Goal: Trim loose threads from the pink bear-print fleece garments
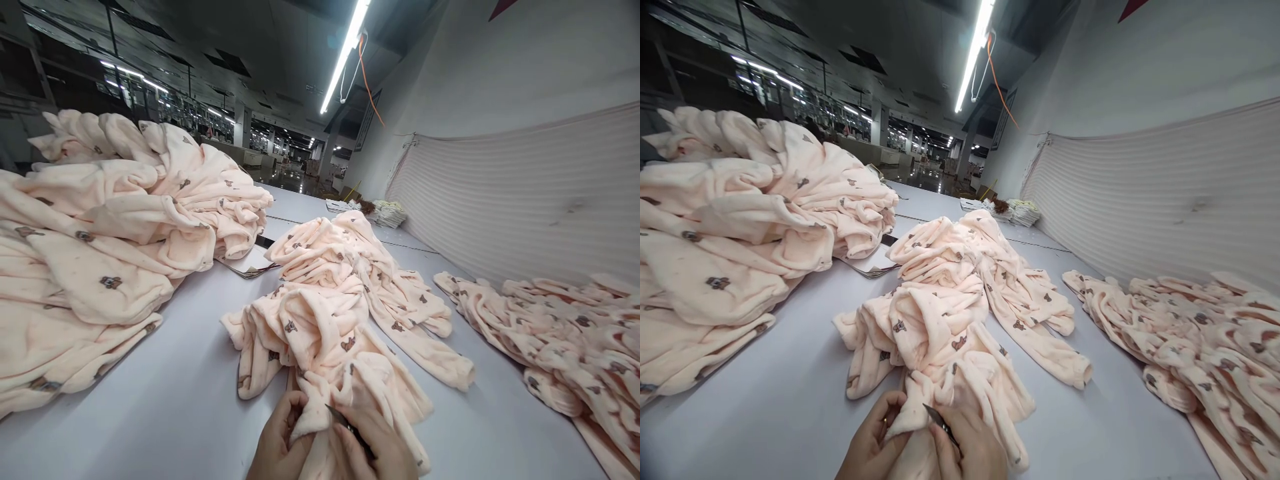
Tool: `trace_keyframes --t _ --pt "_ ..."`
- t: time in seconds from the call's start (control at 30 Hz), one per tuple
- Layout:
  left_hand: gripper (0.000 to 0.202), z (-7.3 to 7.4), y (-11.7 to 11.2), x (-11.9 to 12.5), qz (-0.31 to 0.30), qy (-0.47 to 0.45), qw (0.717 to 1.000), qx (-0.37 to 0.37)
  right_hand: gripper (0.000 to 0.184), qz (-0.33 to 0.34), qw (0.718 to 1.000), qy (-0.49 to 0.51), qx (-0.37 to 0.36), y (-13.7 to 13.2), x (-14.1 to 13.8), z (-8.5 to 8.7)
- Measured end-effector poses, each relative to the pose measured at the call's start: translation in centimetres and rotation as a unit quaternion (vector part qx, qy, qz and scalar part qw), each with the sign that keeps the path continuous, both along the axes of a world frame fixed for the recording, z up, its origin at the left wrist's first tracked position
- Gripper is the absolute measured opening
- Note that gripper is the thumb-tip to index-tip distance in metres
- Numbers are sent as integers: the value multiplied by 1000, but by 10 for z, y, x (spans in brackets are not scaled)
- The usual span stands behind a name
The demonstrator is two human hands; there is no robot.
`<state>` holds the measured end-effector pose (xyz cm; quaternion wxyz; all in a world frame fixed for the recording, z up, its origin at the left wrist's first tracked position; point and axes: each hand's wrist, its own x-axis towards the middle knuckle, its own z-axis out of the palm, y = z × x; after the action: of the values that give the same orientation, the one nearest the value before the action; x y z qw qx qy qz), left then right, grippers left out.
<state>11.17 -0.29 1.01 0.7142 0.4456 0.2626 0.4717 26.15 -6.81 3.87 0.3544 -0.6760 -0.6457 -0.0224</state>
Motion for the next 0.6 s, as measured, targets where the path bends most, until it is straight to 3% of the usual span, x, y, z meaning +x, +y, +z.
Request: trace_keyframes --t 0.13,0.23,0.4,0.53,0.6 --pt "29 0 -1 2 26 4 1000 -10 37 -41 999 26 15 -2 -5 -16" --pt "34 2 3 0 21 14 999 -21 41 -60 997 42 1 7 -15 -18" --pt "31 23 15 -11 -114 -40 984 -127 20 -57 995 63 -44 23 -11 -2" --pt "32 38 14 -10 -154 -143 951 -228 6 -63 989 116 -60 29 7 14" --pt "37 40 11 -6 -168 -180 934 -261 8 -88 990 90 -66 29 10 20"
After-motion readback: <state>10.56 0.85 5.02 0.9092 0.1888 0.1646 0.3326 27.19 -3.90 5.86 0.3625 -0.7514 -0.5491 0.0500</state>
